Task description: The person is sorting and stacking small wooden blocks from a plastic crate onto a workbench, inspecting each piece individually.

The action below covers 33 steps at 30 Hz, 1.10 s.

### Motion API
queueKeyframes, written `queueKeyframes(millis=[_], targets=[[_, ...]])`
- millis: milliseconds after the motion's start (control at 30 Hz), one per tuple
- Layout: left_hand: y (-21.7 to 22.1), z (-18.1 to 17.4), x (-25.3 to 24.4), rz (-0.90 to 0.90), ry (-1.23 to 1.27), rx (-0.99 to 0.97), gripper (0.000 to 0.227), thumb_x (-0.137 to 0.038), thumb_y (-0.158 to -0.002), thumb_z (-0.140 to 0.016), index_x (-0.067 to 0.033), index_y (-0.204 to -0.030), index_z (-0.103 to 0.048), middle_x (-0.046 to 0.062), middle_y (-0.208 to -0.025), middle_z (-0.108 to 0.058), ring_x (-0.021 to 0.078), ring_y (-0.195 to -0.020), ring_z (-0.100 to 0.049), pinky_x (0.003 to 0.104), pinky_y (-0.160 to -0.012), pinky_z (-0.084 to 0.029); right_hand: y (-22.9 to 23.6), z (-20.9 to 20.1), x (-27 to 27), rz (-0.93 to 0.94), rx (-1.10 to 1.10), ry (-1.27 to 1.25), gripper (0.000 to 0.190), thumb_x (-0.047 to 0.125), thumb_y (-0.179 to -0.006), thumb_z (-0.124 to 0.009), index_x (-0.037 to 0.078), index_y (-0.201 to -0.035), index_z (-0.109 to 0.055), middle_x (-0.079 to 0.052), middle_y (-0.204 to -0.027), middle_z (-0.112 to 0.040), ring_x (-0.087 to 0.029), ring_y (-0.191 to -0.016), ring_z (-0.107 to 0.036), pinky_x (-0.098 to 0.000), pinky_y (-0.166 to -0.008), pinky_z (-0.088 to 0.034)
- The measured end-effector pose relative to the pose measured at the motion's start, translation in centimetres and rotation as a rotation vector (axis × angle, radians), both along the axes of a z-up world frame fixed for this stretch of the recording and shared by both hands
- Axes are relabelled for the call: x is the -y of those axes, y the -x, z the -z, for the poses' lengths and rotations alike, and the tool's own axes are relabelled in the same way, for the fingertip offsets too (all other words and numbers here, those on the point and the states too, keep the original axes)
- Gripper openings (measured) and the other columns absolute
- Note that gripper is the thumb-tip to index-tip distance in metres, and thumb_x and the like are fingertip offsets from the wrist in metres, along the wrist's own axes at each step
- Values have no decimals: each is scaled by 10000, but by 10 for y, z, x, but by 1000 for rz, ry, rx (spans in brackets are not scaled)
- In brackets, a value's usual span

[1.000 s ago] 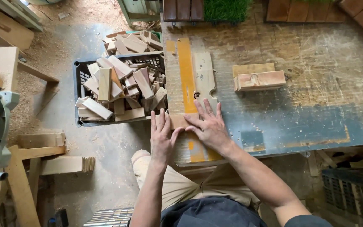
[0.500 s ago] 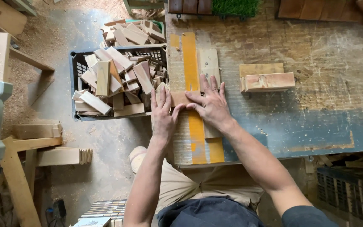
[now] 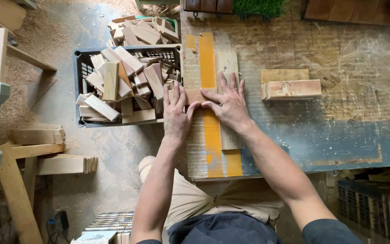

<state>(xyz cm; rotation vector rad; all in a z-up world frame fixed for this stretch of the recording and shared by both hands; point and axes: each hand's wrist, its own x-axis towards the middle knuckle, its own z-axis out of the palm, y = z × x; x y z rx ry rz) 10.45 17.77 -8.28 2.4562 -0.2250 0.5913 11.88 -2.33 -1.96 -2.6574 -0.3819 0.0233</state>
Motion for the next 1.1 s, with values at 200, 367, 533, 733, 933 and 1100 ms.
queueKeyframes(millis=[200,367,533,733,933,1100], targets=[[-18,1,2,-18,-17,-3,701,-540,-930,-705,-13,-1383,-610,129,-1560,-484,485,-1450,-362,640,-1093,-422,-19,2,0,18,-37,11,441,663,-919,-581,554,-1346,-591,-106,-1680,-249,-470,-1531,-100,-696,-1203,-59],[-59,19,-2,-23,-54,-34,720,-583,-931,-679,-41,-1399,-598,113,-1556,-485,492,-1429,-381,675,-1108,-397,-58,14,-1,42,-91,33,449,706,-913,-564,593,-1348,-564,-51,-1682,-244,-447,-1536,-83,-715,-1192,-26],[-86,9,-19,33,-170,-162,773,-663,-862,-684,-107,-1394,-610,68,-1480,-543,456,-1418,-411,710,-1114,-371,-71,4,-5,41,-99,103,462,667,-928,-577,562,-1377,-553,0,-1668,-287,-465,-1530,-120,-773,-1162,-55],[-19,6,-50,256,-251,105,510,-523,-856,-765,-160,-1211,-717,55,-1036,-752,233,-1063,-708,358,-985,-495,19,-30,-16,-137,260,301,433,524,-913,-643,338,-1301,-689,54,-1597,-464,-389,-1565,-121,-832,-1093,-8],[120,-16,-57,190,-127,216,474,-440,-841,-806,-182,-1230,-724,38,-1179,-696,283,-1061,-643,382,-895,-529,128,-44,-29,-278,508,153,364,419,-1002,-538,202,-1279,-634,-53,-1588,-462,-376,-1573,-102,-838,-1072,41],[184,-51,-57,156,227,-13,263,-379,-934,-739,-194,-1116,-782,-14,-1069,-767,194,-945,-711,287,-857,-559,156,-17,-15,-383,405,22,426,343,-894,-684,266,-1308,-617,-13,-1408,-609,-310,-1491,-353,-834,-1105,-51]])
